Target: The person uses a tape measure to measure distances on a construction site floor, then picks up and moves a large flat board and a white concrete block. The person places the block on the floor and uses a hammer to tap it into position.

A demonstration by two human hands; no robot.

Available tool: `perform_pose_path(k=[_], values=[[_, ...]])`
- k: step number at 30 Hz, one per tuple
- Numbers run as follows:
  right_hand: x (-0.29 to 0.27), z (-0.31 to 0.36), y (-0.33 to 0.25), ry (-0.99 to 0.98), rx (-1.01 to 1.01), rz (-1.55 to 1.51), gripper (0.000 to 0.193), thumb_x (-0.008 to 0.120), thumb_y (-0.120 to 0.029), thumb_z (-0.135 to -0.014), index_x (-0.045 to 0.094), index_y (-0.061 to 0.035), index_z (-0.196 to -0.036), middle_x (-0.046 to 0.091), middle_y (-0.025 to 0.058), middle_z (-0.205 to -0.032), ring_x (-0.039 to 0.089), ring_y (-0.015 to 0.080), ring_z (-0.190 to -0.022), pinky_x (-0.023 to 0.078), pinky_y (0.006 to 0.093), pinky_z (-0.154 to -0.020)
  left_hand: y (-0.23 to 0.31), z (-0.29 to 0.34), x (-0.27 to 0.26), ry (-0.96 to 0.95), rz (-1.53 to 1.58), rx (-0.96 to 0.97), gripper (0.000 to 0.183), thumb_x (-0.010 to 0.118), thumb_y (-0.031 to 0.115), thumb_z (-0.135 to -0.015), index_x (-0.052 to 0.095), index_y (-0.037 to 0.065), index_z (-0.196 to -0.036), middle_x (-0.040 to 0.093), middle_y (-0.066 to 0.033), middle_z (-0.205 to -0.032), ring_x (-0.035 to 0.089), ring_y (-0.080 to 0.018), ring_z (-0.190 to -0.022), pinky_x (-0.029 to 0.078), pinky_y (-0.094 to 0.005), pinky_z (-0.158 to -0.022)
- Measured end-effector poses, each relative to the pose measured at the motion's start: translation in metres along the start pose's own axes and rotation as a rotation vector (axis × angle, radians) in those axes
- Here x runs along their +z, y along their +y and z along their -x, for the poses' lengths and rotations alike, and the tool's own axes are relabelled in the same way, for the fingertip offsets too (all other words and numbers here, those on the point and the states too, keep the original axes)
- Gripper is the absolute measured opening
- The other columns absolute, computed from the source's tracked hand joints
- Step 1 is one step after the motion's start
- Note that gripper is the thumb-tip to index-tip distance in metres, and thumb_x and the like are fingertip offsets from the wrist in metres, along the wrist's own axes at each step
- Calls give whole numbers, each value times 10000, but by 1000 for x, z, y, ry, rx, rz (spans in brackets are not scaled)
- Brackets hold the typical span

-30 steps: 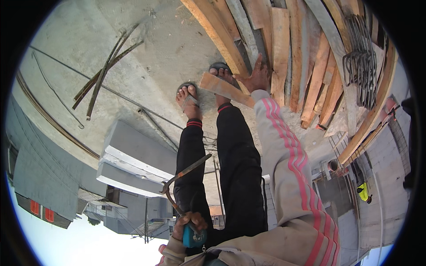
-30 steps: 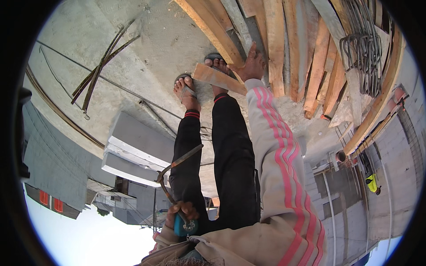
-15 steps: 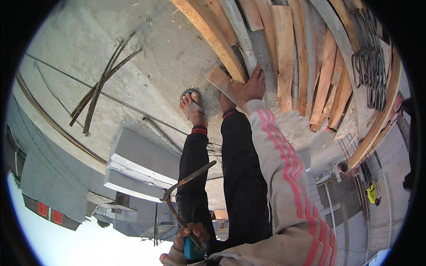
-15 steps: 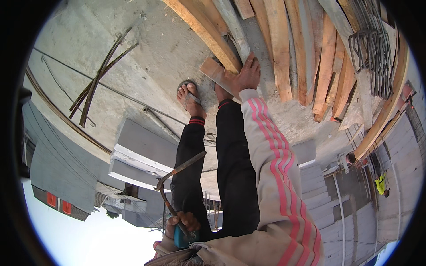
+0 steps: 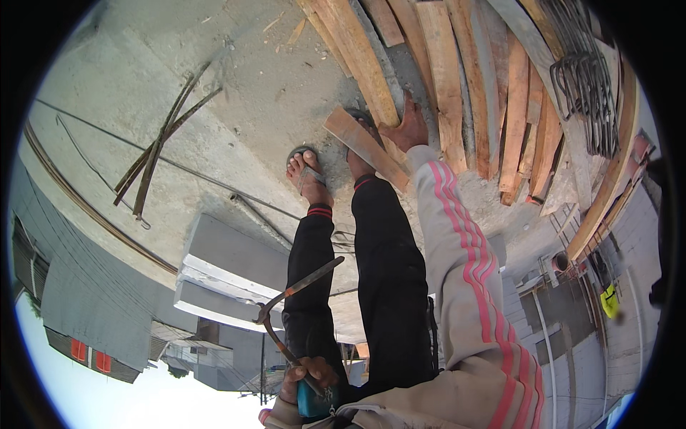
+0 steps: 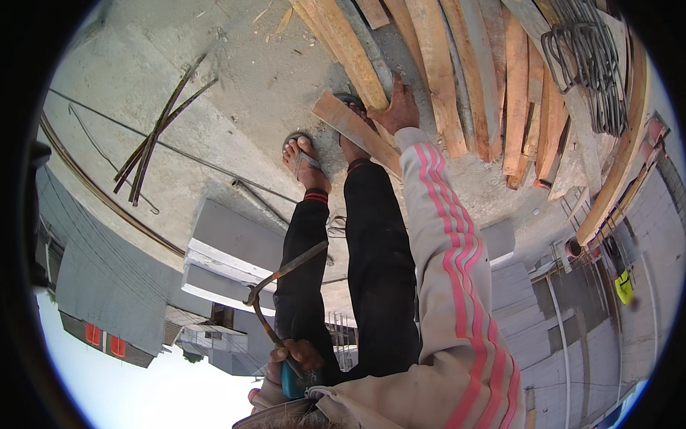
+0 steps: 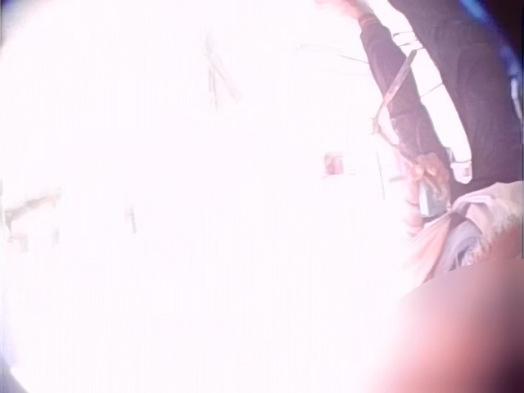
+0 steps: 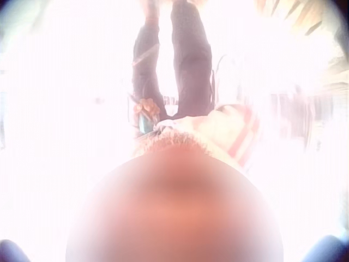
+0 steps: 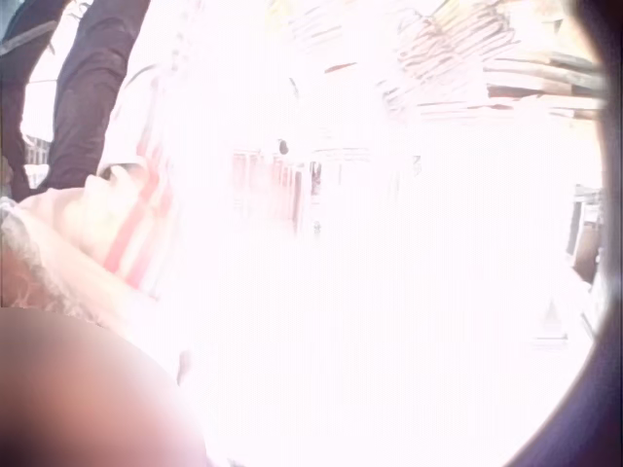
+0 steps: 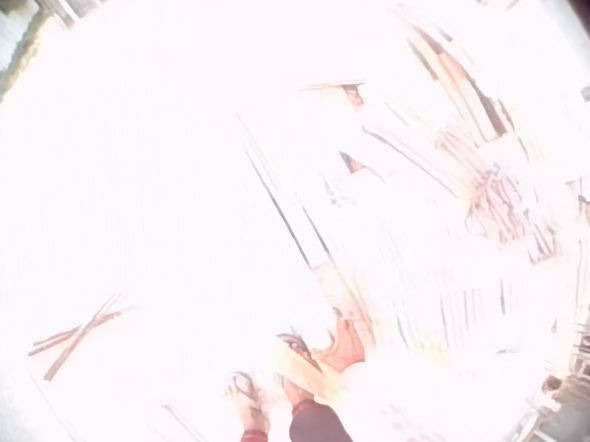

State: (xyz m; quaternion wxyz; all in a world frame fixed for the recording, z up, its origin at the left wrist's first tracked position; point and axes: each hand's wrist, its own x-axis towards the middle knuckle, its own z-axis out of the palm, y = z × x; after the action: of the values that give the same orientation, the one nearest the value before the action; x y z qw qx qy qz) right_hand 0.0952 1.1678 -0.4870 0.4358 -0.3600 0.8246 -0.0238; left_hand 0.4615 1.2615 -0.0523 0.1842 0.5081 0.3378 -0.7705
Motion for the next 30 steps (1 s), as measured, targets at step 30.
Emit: perform_pose_path(k=[30], values=[[-637,307,35,383,-153,-151,982,825,-247,-736,311,-43,-1548,405,239,-1458,409,361,-1362,336,459,-1145,-4,-5,42,13,-358,126,291,629,318,-912,617,39,-830,577,-108,-746,599,-269,-705,524,-445,-740]])
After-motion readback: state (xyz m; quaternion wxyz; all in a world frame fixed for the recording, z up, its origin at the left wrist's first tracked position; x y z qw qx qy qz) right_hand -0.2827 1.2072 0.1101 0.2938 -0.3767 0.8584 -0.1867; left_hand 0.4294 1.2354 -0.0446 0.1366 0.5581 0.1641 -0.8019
